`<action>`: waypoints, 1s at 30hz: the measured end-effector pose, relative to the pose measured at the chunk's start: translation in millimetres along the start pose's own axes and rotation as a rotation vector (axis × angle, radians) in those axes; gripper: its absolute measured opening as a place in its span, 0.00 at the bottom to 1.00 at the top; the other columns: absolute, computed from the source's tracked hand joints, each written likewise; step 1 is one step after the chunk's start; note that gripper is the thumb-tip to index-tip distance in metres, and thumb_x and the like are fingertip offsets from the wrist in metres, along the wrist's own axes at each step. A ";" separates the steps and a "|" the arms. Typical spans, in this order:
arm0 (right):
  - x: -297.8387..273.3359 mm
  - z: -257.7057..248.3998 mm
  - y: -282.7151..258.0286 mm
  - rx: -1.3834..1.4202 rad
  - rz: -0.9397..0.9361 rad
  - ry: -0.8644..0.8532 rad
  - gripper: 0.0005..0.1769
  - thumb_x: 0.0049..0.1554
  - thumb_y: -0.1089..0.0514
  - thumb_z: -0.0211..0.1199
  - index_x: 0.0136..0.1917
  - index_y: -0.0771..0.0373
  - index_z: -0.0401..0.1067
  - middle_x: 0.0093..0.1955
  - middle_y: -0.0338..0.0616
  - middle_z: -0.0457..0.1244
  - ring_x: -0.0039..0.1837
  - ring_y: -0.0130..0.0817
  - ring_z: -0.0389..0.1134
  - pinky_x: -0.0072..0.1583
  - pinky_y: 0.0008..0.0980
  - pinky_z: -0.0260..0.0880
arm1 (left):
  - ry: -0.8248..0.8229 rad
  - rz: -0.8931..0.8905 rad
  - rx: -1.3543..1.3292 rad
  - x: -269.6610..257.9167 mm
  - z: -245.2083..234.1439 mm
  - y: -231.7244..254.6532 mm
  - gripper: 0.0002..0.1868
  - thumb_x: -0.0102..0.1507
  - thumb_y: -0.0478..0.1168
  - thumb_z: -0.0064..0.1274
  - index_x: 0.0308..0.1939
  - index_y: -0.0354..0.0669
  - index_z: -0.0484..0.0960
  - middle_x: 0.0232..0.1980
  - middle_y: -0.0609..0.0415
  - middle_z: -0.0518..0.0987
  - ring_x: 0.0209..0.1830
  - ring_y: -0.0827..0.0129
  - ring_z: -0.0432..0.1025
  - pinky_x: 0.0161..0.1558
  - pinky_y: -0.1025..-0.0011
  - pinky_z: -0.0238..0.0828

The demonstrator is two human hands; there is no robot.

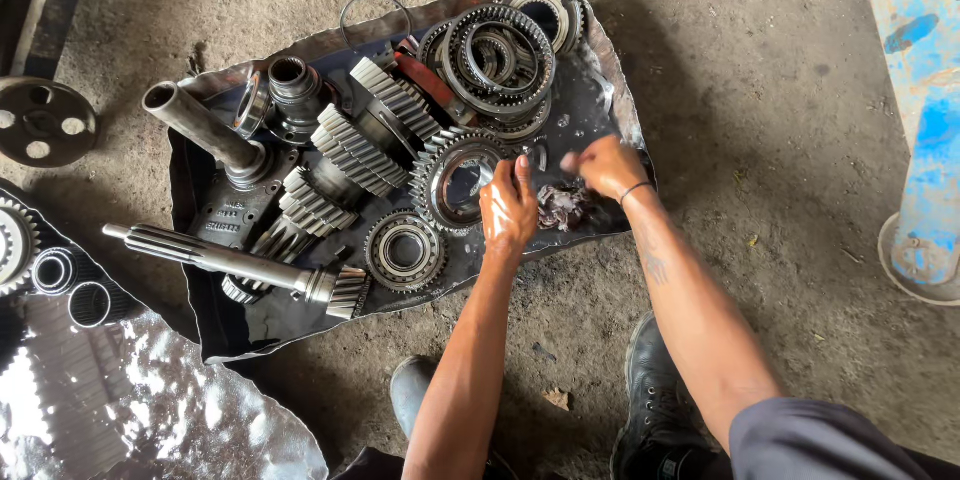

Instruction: The person cleans and handles various metal gears and bearing components from a disassembled transmission using a cloth and their hands.

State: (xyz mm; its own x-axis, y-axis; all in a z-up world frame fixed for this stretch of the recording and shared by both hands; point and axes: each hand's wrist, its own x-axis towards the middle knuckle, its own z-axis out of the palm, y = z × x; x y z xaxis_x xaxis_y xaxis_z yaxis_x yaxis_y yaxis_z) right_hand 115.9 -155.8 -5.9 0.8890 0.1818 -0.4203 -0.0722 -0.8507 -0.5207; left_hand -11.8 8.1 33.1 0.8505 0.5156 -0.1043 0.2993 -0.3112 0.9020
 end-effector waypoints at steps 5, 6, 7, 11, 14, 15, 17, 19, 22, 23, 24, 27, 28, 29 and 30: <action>7.2 6.5 -6.9 -0.203 -0.301 0.653 0.18 0.55 0.52 0.68 0.52 0.67 0.79 0.47 0.58 0.69 0.46 0.54 0.72 0.47 0.47 0.72 | 0.087 0.085 -0.017 -1.8 -4.6 -2.9 0.24 0.73 0.52 0.41 0.32 0.34 0.73 0.20 0.40 0.74 0.17 0.53 0.70 0.27 0.55 0.66; 9.3 5.0 -10.0 -0.314 -0.312 0.634 0.16 0.56 0.52 0.67 0.51 0.67 0.78 0.49 0.57 0.67 0.45 0.54 0.71 0.47 0.47 0.71 | 0.096 0.095 -0.024 -1.1 -5.8 -2.9 0.24 0.73 0.51 0.41 0.32 0.34 0.72 0.20 0.40 0.74 0.17 0.52 0.70 0.27 0.55 0.66; 11.3 2.5 -13.2 -0.424 -0.322 0.614 0.15 0.57 0.53 0.65 0.50 0.67 0.77 0.51 0.56 0.66 0.44 0.54 0.70 0.46 0.47 0.70 | 0.087 0.077 -0.015 -0.7 -6.9 -2.9 0.24 0.73 0.51 0.41 0.32 0.34 0.72 0.20 0.39 0.74 0.17 0.51 0.70 0.27 0.54 0.66; 23.5 -19.2 -19.2 -0.913 -0.832 0.591 0.08 0.57 0.57 0.60 0.46 0.60 0.78 0.45 0.40 0.65 0.56 0.39 0.67 0.62 0.41 0.61 | 0.065 0.039 -0.004 -0.3 -8.6 -4.8 0.25 0.73 0.51 0.40 0.31 0.35 0.69 0.20 0.37 0.73 0.17 0.48 0.70 0.27 0.54 0.65; 33.7 -37.1 -13.3 -1.101 -0.938 0.385 0.08 0.52 0.57 0.58 0.39 0.56 0.78 0.41 0.37 0.65 0.56 0.35 0.66 0.67 0.44 0.58 | 0.074 0.064 -0.007 -3.8 -7.6 -5.9 0.25 0.73 0.52 0.40 0.30 0.35 0.70 0.20 0.37 0.73 0.18 0.48 0.71 0.28 0.54 0.66; 36.3 -40.5 -10.1 -1.133 -0.978 0.360 0.08 0.54 0.56 0.58 0.38 0.55 0.78 0.41 0.36 0.65 0.55 0.35 0.66 0.67 0.44 0.59 | 0.079 0.080 -0.004 -4.5 -7.6 -6.0 0.25 0.73 0.53 0.41 0.30 0.35 0.70 0.20 0.37 0.73 0.18 0.49 0.72 0.28 0.54 0.66; 46.4 -49.6 -7.9 -1.166 -1.031 0.316 0.09 0.56 0.55 0.57 0.38 0.53 0.77 0.41 0.35 0.65 0.54 0.34 0.66 0.66 0.43 0.60 | 0.105 0.126 -0.022 -0.7 -5.0 -3.3 0.25 0.74 0.53 0.41 0.31 0.36 0.70 0.21 0.38 0.74 0.20 0.48 0.72 0.27 0.54 0.66; 50.5 -50.2 -3.3 -1.158 -1.051 0.267 0.10 0.57 0.54 0.58 0.37 0.51 0.77 0.39 0.33 0.65 0.53 0.32 0.66 0.65 0.42 0.60 | 0.094 0.118 -0.022 -1.8 -3.7 -3.7 0.25 0.74 0.53 0.40 0.31 0.36 0.71 0.21 0.38 0.74 0.19 0.48 0.72 0.27 0.53 0.67; 48.6 -48.0 1.3 -1.248 -1.018 0.244 0.10 0.57 0.53 0.58 0.35 0.48 0.77 0.40 0.30 0.64 0.53 0.29 0.66 0.62 0.37 0.60 | 0.037 0.049 -0.013 -3.9 -3.5 -5.9 0.25 0.73 0.54 0.38 0.31 0.38 0.71 0.19 0.40 0.74 0.17 0.51 0.73 0.25 0.54 0.67; 46.2 -47.8 1.9 -1.282 -0.996 0.226 0.11 0.56 0.53 0.58 0.34 0.47 0.77 0.40 0.29 0.65 0.53 0.29 0.66 0.61 0.37 0.59 | 0.023 0.036 -0.013 -5.4 -3.7 -7.0 0.26 0.74 0.54 0.37 0.31 0.38 0.71 0.18 0.41 0.74 0.16 0.53 0.73 0.24 0.55 0.67; 44.7 -49.7 0.5 -1.318 -0.974 0.210 0.11 0.56 0.53 0.58 0.33 0.47 0.77 0.40 0.29 0.65 0.54 0.29 0.65 0.61 0.37 0.59 | 0.012 0.025 -0.016 -4.9 -3.5 -7.0 0.26 0.74 0.54 0.36 0.30 0.39 0.71 0.18 0.42 0.75 0.15 0.54 0.73 0.24 0.56 0.67; 33.7 -57.4 -1.2 -1.321 -0.969 0.197 0.11 0.55 0.53 0.59 0.33 0.46 0.77 0.40 0.29 0.66 0.54 0.29 0.65 0.62 0.37 0.59 | 0.091 0.138 -0.002 -5.9 0.5 -7.4 0.27 0.74 0.55 0.36 0.31 0.37 0.70 0.18 0.43 0.73 0.15 0.57 0.70 0.22 0.57 0.66; 30.6 -59.0 -4.6 -1.306 -0.980 0.205 0.10 0.54 0.54 0.59 0.33 0.46 0.78 0.40 0.29 0.66 0.54 0.29 0.65 0.62 0.37 0.59 | 0.055 0.094 0.000 -4.6 -0.1 -7.6 0.26 0.74 0.55 0.36 0.31 0.38 0.71 0.18 0.44 0.73 0.14 0.59 0.70 0.22 0.58 0.66; 27.2 -59.5 -8.3 -1.318 -0.967 0.204 0.11 0.54 0.53 0.59 0.33 0.46 0.78 0.40 0.30 0.66 0.54 0.30 0.65 0.63 0.38 0.58 | 0.018 0.051 0.003 -3.0 -1.0 -7.8 0.26 0.74 0.55 0.35 0.30 0.39 0.71 0.17 0.45 0.73 0.14 0.60 0.70 0.21 0.58 0.67; 22.9 -58.5 -11.0 -1.327 -0.954 0.199 0.11 0.55 0.53 0.59 0.33 0.45 0.78 0.40 0.31 0.67 0.54 0.30 0.65 0.64 0.39 0.58 | -0.020 0.004 0.007 -2.5 -1.3 -8.7 0.26 0.74 0.55 0.34 0.30 0.41 0.71 0.17 0.46 0.74 0.13 0.61 0.69 0.21 0.59 0.67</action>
State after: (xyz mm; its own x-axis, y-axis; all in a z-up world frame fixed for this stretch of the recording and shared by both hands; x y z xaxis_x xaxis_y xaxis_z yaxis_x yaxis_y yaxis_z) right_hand 163.5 -171.2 33.7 0.4303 0.8825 -0.1901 0.8223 -0.2964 0.4857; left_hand -17.1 10.6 26.1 0.8599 0.4986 -0.1092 0.2991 -0.3189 0.8994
